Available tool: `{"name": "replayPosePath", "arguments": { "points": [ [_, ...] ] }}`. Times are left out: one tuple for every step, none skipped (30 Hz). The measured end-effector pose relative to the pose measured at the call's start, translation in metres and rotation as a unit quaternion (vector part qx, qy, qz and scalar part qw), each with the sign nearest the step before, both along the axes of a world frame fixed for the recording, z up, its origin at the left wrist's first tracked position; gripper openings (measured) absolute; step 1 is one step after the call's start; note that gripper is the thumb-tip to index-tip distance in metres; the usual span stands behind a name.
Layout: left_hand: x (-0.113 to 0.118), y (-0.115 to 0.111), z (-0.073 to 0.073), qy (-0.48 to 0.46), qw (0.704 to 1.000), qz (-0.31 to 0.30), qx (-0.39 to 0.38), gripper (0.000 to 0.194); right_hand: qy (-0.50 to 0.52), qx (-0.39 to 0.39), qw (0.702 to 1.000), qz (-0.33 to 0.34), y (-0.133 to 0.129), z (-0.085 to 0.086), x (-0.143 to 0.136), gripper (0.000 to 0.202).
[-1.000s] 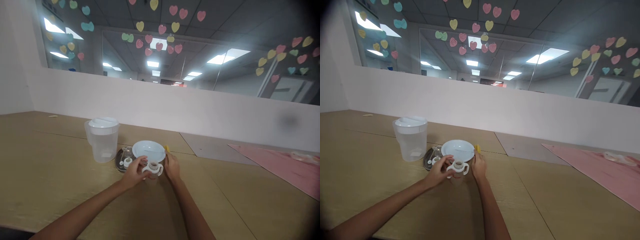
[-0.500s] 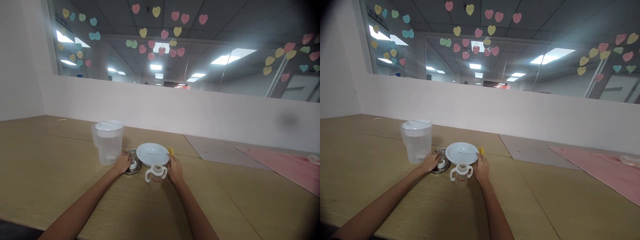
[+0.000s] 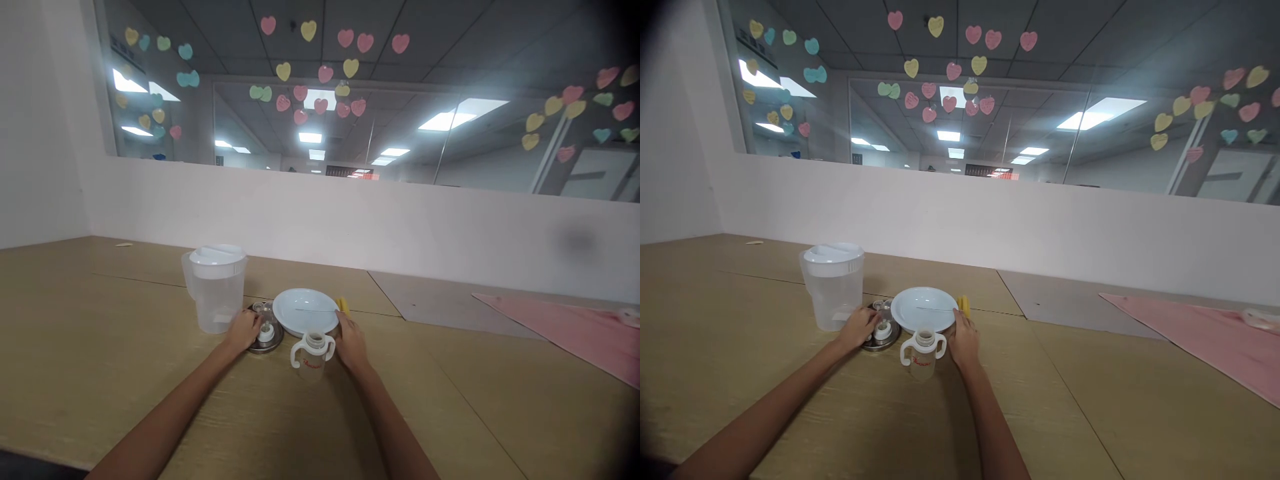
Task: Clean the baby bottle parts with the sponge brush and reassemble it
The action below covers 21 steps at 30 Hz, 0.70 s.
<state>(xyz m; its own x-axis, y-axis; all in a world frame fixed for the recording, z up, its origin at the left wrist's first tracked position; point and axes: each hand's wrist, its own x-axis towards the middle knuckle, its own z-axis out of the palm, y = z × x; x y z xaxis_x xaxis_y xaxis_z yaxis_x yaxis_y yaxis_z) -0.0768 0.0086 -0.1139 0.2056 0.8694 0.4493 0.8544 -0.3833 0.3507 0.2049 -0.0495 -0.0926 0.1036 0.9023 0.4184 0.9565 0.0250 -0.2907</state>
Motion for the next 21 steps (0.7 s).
{"name": "replayPosePath", "arguments": {
  "points": [
    [-0.001, -0.003, 0.004, -0.004, 1.000, 0.007, 0.003, 0.038, -0.002, -0.003, 1.000, 0.001, 0.000, 0.000, 0.000, 0.062],
    [-0.002, -0.006, 0.009, -0.009, 1.000, 0.015, 0.010, 0.035, -0.004, -0.005, 1.000, 0.001, 0.000, -0.001, 0.000, 0.063],
    [-0.003, -0.009, 0.013, -0.014, 0.999, 0.023, 0.021, 0.032, -0.005, -0.006, 1.000, 0.001, 0.001, -0.001, 0.000, 0.064],
    [-0.004, -0.012, 0.018, -0.020, 0.999, 0.031, 0.036, 0.029, -0.004, -0.007, 1.000, 0.001, 0.001, -0.002, 0.001, 0.064],
    [-0.004, -0.015, 0.022, -0.028, 0.998, 0.037, 0.053, 0.027, -0.001, -0.005, 1.000, 0.001, 0.001, -0.003, 0.001, 0.064],
    [-0.003, -0.018, 0.027, -0.041, 0.996, 0.040, 0.072, 0.025, 0.003, -0.003, 1.000, 0.001, 0.002, -0.003, 0.001, 0.065],
    [-0.002, -0.021, 0.031, -0.062, 0.993, 0.040, 0.089, 0.025, 0.010, -0.001, 1.000, 0.002, 0.002, -0.004, 0.001, 0.067],
    [0.000, -0.024, 0.035, -0.093, 0.990, 0.036, 0.102, 0.025, 0.018, 0.000, 1.000, 0.005, 0.003, -0.005, 0.002, 0.068],
    [0.002, -0.026, 0.039, -0.130, 0.985, 0.026, 0.111, 0.027, 0.027, 0.001, 1.000, 0.009, 0.004, -0.006, 0.003, 0.071],
    [0.005, -0.028, 0.042, -0.171, 0.978, 0.009, 0.116, 0.029, 0.035, 0.001, 0.999, 0.016, 0.004, -0.007, 0.004, 0.073],
    [0.008, -0.030, 0.045, -0.210, 0.971, -0.013, 0.119, 0.031, 0.044, 0.000, 0.999, 0.023, 0.004, -0.007, 0.004, 0.075],
    [0.012, -0.031, 0.048, -0.241, 0.962, -0.037, 0.119, 0.033, 0.053, 0.001, 0.998, 0.031, 0.005, -0.008, 0.005, 0.076],
    [0.016, -0.033, 0.050, -0.264, 0.955, -0.063, 0.119, 0.034, 0.060, 0.006, 0.997, 0.038, 0.004, -0.007, 0.006, 0.077],
    [0.020, -0.034, 0.052, -0.278, 0.949, -0.085, 0.119, 0.035, 0.068, 0.016, 0.997, 0.042, 0.004, -0.007, 0.006, 0.077],
    [0.025, -0.035, 0.053, -0.286, 0.945, -0.102, 0.118, 0.035, 0.076, 0.032, 0.996, 0.043, 0.003, -0.005, 0.006, 0.075],
    [0.029, -0.036, 0.053, -0.288, 0.944, -0.116, 0.114, 0.035, 0.086, 0.053, 0.994, 0.040, 0.002, -0.003, 0.005, 0.072],
    [0.034, -0.037, 0.053, -0.288, 0.943, -0.128, 0.107, 0.034, 0.099, 0.077, 0.992, 0.032, 0.000, 0.000, 0.005, 0.068],
    [0.038, -0.038, 0.053, -0.287, 0.942, -0.139, 0.099, 0.033, 0.115, 0.101, 0.988, 0.020, -0.001, 0.003, 0.003, 0.061],
    [0.042, -0.038, 0.051, -0.286, 0.942, -0.148, 0.091, 0.032, 0.133, 0.123, 0.983, 0.004, -0.003, 0.006, 0.002, 0.055],
    [0.045, -0.039, 0.050, -0.281, 0.943, -0.157, 0.085, 0.031, 0.153, 0.141, 0.978, -0.013, -0.006, 0.010, 0.001, 0.048],
    [0.048, -0.040, 0.048, -0.275, 0.944, -0.164, 0.080, 0.031, 0.172, 0.155, 0.973, -0.029, -0.008, 0.013, -0.001, 0.044]
  ]
}}
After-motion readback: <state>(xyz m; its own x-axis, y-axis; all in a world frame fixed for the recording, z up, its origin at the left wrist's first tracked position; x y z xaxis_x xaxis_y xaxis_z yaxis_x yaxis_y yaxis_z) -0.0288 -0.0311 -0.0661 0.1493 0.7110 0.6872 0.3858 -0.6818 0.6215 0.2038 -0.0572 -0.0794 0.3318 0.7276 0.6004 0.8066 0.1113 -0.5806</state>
